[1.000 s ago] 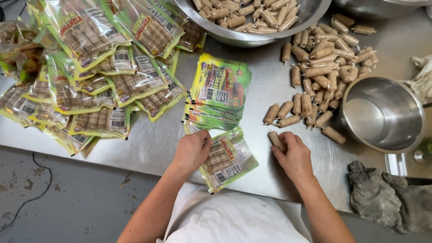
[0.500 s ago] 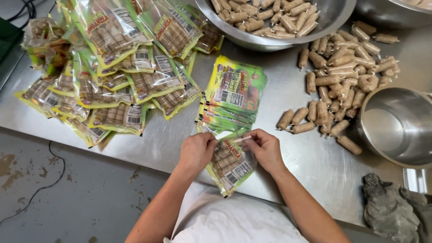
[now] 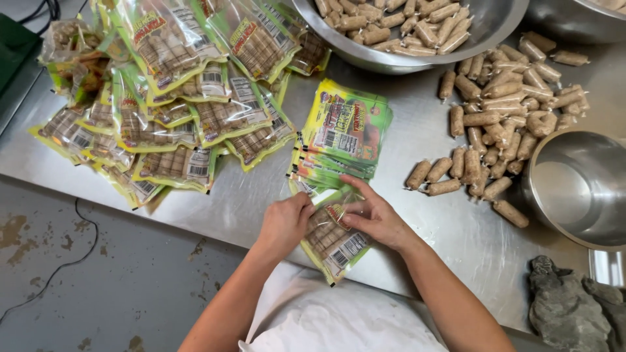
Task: The person puts sausage-like food items into plastic bags by hand and stacks the filled bags on a metal table.
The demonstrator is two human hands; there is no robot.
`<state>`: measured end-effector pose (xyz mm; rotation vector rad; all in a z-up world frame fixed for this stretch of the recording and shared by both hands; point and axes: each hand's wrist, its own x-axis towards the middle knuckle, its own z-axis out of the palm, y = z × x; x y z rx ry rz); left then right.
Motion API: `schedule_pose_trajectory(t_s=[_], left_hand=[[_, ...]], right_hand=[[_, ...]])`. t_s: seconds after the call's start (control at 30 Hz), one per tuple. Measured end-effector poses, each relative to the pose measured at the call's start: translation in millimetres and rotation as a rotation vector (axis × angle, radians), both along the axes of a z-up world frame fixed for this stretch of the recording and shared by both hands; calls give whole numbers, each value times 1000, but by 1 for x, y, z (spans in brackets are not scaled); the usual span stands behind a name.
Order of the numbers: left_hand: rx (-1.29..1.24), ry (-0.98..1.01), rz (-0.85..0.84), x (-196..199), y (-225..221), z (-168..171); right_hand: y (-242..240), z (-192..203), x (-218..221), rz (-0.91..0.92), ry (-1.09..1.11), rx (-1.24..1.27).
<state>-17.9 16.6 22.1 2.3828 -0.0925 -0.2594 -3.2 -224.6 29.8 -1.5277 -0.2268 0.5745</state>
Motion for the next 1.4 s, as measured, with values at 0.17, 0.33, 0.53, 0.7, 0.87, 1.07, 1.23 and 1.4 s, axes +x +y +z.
schedule_pose_trajectory(t_s=[0.17,0.33,0.53,0.7,0.87,1.07,1.23,1.4], left_hand=[[158,70,8,-3,63,55],[420,-176,284,41,138,36],[-59,-1043,96,126,23,-48],[560,-688,-494,162,-45,-65],[435,-587,-559,173,-32,-56],[284,-485,-458,169,-27,-10],[98,-527,-567,81,-44,41],[315,69,-779,11,-52,25]], right_hand=[[-89,-27,35,-286,-359,-180],[-147,-36,64,-168,-1094,-1045],[-133,-32,67,43,-1109,-1294],[-168,-38,82,-271,-743,-857],[-195,7,75,-311,-801,-889],[-171,10,68,153,-1196,-1421],[-187,-10,75,195,-1131,-1554],[-187,12,49,-415,-692,-548]])
